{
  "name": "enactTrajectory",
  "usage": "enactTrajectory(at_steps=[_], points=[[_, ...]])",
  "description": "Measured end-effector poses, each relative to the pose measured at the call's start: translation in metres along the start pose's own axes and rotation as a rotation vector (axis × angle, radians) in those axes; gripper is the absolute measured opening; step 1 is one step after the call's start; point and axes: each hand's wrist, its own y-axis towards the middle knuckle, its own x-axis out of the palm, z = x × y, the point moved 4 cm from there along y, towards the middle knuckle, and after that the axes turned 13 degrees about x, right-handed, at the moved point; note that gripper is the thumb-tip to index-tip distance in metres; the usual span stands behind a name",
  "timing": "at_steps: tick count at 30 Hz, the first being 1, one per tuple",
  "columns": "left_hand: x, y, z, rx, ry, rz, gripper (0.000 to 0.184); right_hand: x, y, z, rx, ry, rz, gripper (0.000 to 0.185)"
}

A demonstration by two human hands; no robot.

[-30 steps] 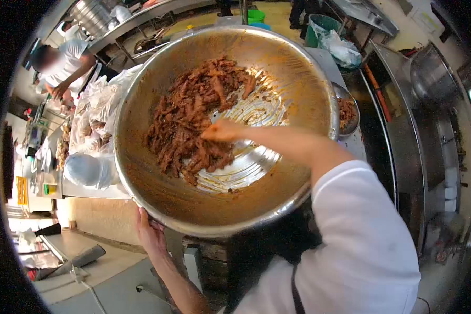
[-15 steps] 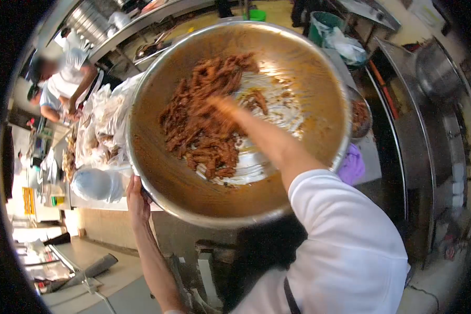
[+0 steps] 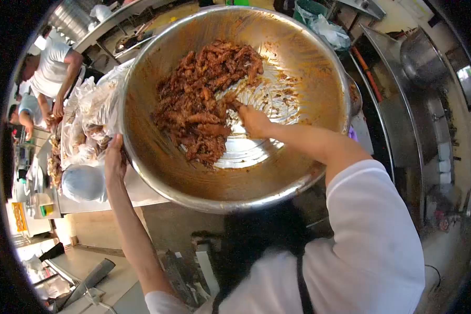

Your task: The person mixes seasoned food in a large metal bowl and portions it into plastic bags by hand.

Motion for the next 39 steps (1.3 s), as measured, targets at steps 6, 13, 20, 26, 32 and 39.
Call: enactTrajectory(at_steps=[6,13,20,26,32,39], points=[[-0.015,-0.021,0.036,0.399,0.534,-0.077,0.039,-0.072,0.026,-0.009,-0.024,0.086,0.229,0.022],[-0.081,-0.075,0.089,0.564,0.434,0.231,0.026,-0.035,0.074,-0.055,-0.355,0.098,0.103,0.028],[-0.197,-0.036,0.081,0.883,1.275,0.466,0.062,-0.049,0.022,-0.006,-0.174,-0.159,0.117,0.036],[-0.200,-0.037,0.087,0.898,1.431,0.596,0.039,-0.028,-0.051,-0.047,-0.116,-0.170,0.014,0.050],[-0.272,0.020,0.094,0.811,1.288,0.529,0.036,-0.008,-0.097,-0.056,-0.306,0.035,-0.520,0.057],[-0.253,0.016,0.119,0.759,1.233,0.309,0.059,-0.058,-0.052,-0.032,0.204,0.222,-0.703,0.038]])
